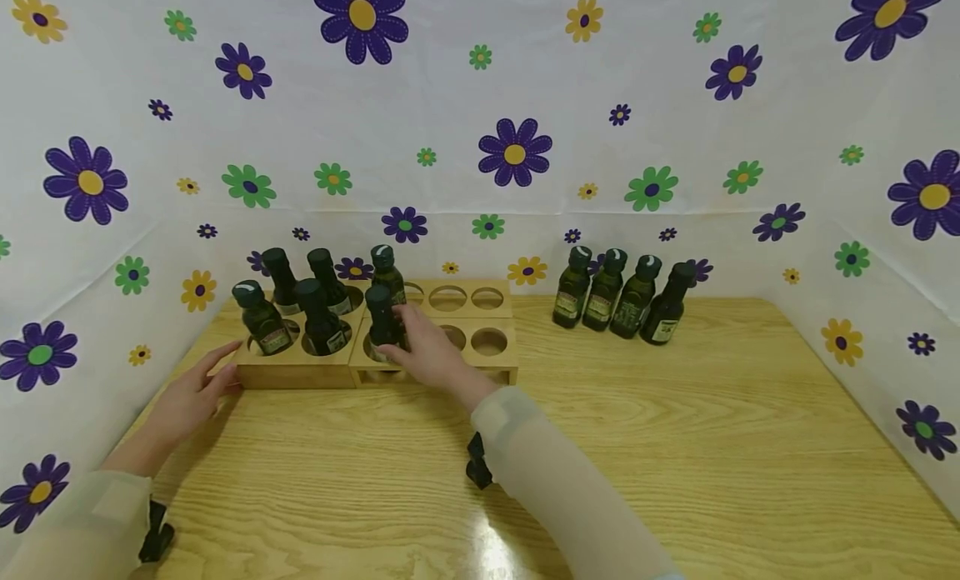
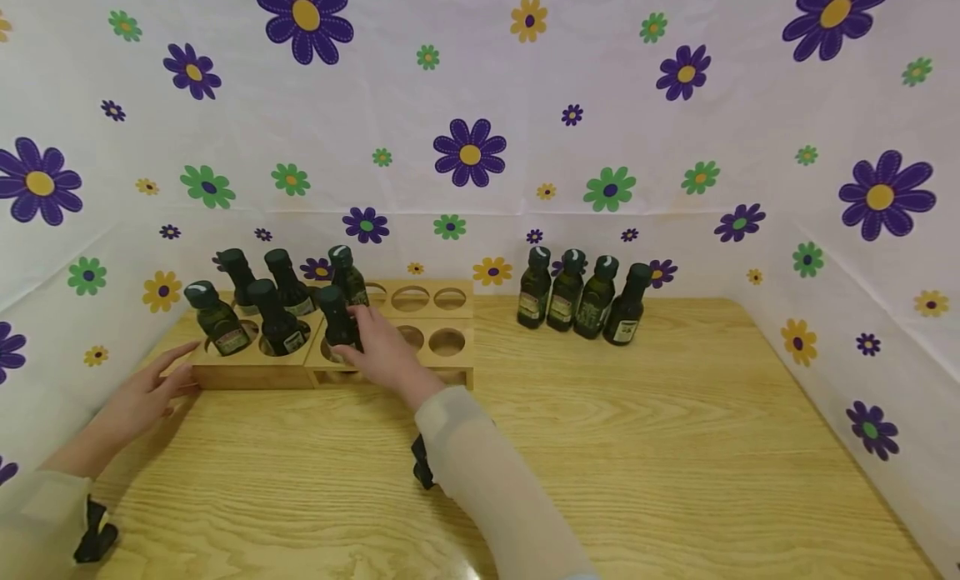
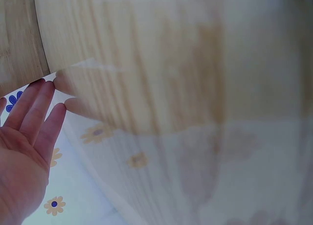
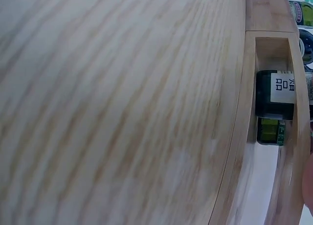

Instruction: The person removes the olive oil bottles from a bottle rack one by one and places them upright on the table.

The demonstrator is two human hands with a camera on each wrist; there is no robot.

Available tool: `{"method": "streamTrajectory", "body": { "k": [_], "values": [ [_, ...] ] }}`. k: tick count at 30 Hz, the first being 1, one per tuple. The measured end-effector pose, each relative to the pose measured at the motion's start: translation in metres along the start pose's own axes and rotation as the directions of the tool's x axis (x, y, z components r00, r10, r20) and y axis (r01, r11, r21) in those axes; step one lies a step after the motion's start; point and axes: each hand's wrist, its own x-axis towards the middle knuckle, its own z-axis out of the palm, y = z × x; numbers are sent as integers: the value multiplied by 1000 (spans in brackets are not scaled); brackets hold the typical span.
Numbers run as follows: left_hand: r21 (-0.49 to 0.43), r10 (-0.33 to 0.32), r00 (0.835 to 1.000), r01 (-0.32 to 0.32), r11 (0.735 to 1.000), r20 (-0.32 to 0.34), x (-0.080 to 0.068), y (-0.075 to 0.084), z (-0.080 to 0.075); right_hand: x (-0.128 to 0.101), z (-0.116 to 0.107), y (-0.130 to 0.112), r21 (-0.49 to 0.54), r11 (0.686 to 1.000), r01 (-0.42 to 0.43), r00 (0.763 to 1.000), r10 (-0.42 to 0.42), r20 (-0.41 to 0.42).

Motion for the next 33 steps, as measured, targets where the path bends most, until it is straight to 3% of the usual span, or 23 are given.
{"method": "streamTrajectory", "body": {
  "k": [6,14,26,33],
  "values": [
    [7,-8,1000,8,1000,-2,0,1,0,-2,-1,1,3,1000,27,999,-27,-30],
    [33,-11,1000,11,999,-4,-1,5,0,-7,-7,-1,142,989,48,988,-26,-150],
    [15,-4,1000,4,1000,-9,-4,3,-2,-23,-35,-6,317,941,120,946,-12,-323],
    [26,-8,1000,8,1000,-6,-3,4,-1,-43,-55,3,335,921,198,918,-54,-393]
  ]
}}
